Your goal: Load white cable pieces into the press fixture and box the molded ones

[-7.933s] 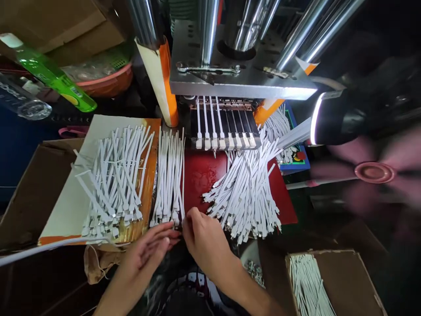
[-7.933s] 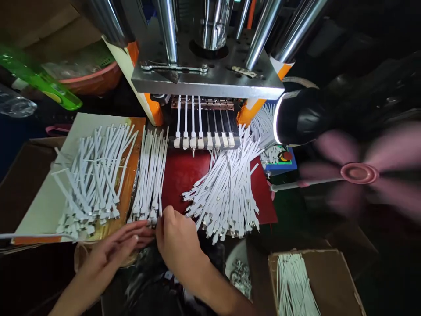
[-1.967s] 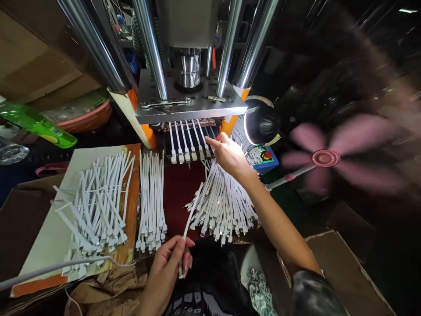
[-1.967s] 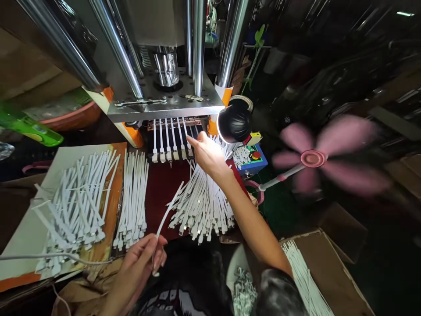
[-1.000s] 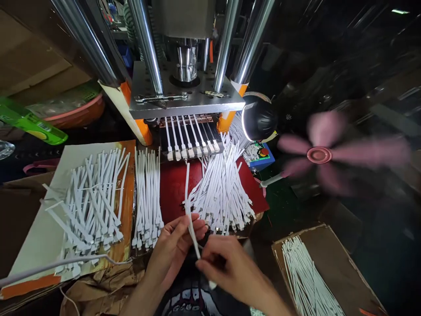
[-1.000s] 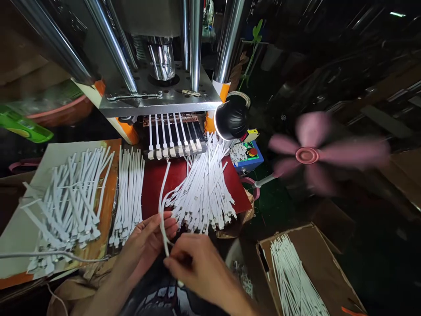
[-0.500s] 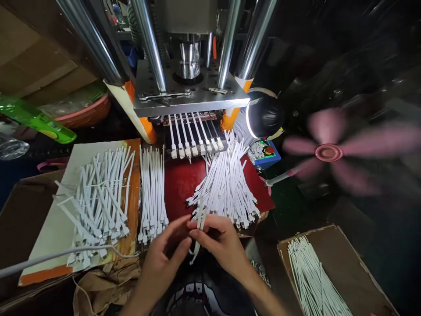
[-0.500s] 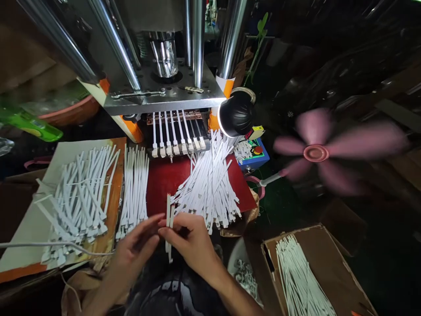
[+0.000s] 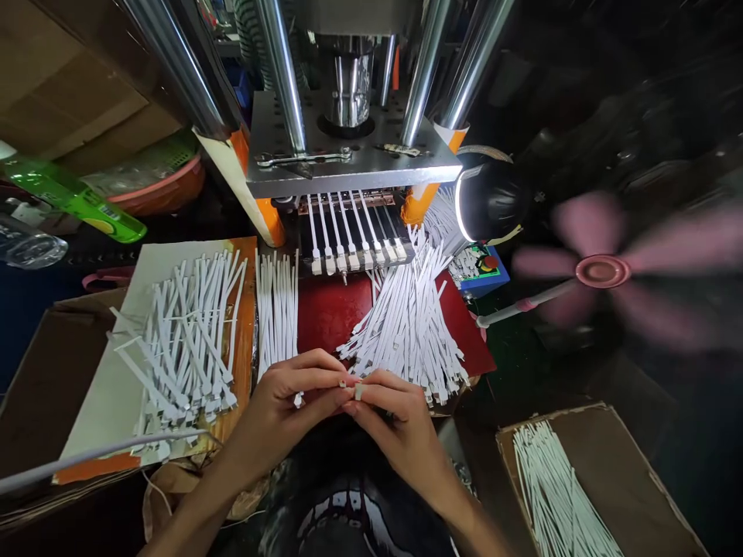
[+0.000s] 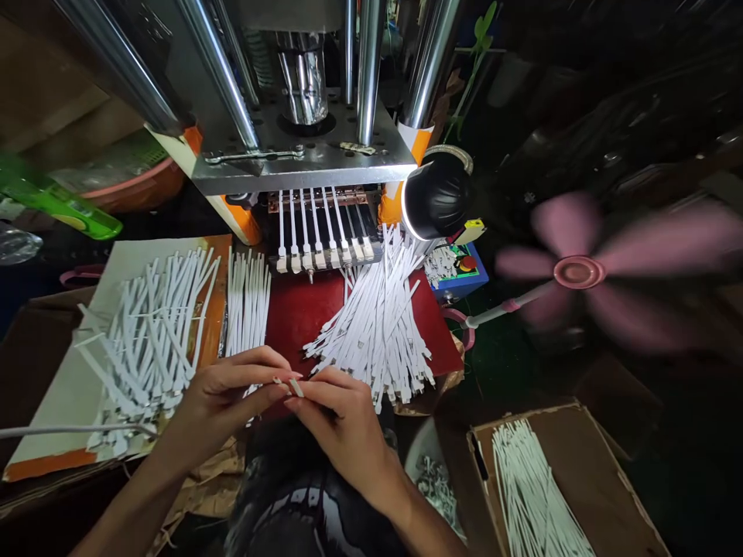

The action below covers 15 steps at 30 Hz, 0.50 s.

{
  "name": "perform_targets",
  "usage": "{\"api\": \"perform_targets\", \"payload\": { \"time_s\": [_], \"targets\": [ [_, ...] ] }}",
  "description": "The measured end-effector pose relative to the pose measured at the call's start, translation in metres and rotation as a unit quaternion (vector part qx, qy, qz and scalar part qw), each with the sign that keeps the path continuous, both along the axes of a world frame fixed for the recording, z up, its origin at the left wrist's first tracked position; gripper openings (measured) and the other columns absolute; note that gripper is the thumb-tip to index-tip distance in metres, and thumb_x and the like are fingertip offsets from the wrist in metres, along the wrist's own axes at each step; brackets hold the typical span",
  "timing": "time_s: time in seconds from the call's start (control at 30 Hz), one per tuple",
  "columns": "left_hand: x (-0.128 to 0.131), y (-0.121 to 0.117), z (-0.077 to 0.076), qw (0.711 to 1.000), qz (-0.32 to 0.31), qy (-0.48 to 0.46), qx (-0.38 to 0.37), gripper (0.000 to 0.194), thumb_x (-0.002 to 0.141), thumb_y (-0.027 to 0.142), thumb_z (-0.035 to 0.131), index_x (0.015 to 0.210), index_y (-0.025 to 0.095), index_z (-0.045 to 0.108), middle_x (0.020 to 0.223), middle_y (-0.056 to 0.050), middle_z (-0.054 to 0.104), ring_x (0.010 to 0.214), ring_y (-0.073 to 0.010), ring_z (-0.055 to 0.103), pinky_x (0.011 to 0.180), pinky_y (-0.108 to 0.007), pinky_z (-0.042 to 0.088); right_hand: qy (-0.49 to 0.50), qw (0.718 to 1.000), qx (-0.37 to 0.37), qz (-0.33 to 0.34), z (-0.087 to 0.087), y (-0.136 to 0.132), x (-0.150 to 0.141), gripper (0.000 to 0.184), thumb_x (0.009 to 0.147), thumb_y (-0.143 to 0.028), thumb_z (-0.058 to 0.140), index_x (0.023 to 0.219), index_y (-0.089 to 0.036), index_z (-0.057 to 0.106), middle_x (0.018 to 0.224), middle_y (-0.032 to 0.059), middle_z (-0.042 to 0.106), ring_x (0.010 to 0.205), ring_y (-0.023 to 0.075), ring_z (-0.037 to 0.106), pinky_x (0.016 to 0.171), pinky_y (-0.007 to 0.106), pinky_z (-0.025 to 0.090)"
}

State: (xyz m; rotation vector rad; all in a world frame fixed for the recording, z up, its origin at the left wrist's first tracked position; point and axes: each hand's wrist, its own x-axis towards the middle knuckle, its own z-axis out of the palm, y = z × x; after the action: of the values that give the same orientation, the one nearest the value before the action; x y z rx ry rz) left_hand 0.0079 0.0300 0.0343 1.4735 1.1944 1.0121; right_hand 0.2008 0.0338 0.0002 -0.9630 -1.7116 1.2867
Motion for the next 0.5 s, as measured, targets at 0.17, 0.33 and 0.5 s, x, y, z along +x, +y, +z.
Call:
{"api": "perform_targets", "payload": {
  "time_s": [0.17,0.33,0.5],
  "targets": [
    [-0.003,0.003,0.006,0.999,-0.008,0.04,0.013,0.014,0.096,0.026,0.069,0.092,0.026,0.082,0.091,-0.003,0.072,0.081,-0.0141,0.07,0.068,-0.02,0.055,0.003,1.0,0.014,0.01,0.006,0.008,-0.01,0.015,0.096,-0.017,0.068,0.083,-0.018,0.075,0.077,-0.0005,0.061,0.068,0.0115,0.054,0.063,0.023,0.041],
    [-0.006,0.015,0.012,0.993,0.015,0.1,0.06,0.015,0.098,0.027,0.066,0.087,0.023,0.076,0.088,-0.001,0.073,0.082,-0.014,0.069,0.074,-0.023,0.053,-0.006,1.0,-0.012,-0.016,-0.008,0.002,-0.019,0.014,0.092,-0.014,0.069,0.079,-0.018,0.068,0.071,-0.0035,0.055,0.065,0.0112,0.05,0.062,0.023,0.037],
    [-0.013,0.065,0.01,0.977,0.142,0.128,0.097,0.015,0.096,0.033,0.067,0.09,0.022,0.075,0.087,0.0,0.076,0.08,-0.0154,0.069,0.072,-0.024,0.051,-0.065,0.984,-0.117,0.12,-0.019,-0.001,-0.013,0.015,0.089,-0.013,0.07,0.075,-0.017,0.067,0.066,-0.0041,0.059,0.061,0.0108,0.05,0.058,0.023,0.034]
  ]
}}
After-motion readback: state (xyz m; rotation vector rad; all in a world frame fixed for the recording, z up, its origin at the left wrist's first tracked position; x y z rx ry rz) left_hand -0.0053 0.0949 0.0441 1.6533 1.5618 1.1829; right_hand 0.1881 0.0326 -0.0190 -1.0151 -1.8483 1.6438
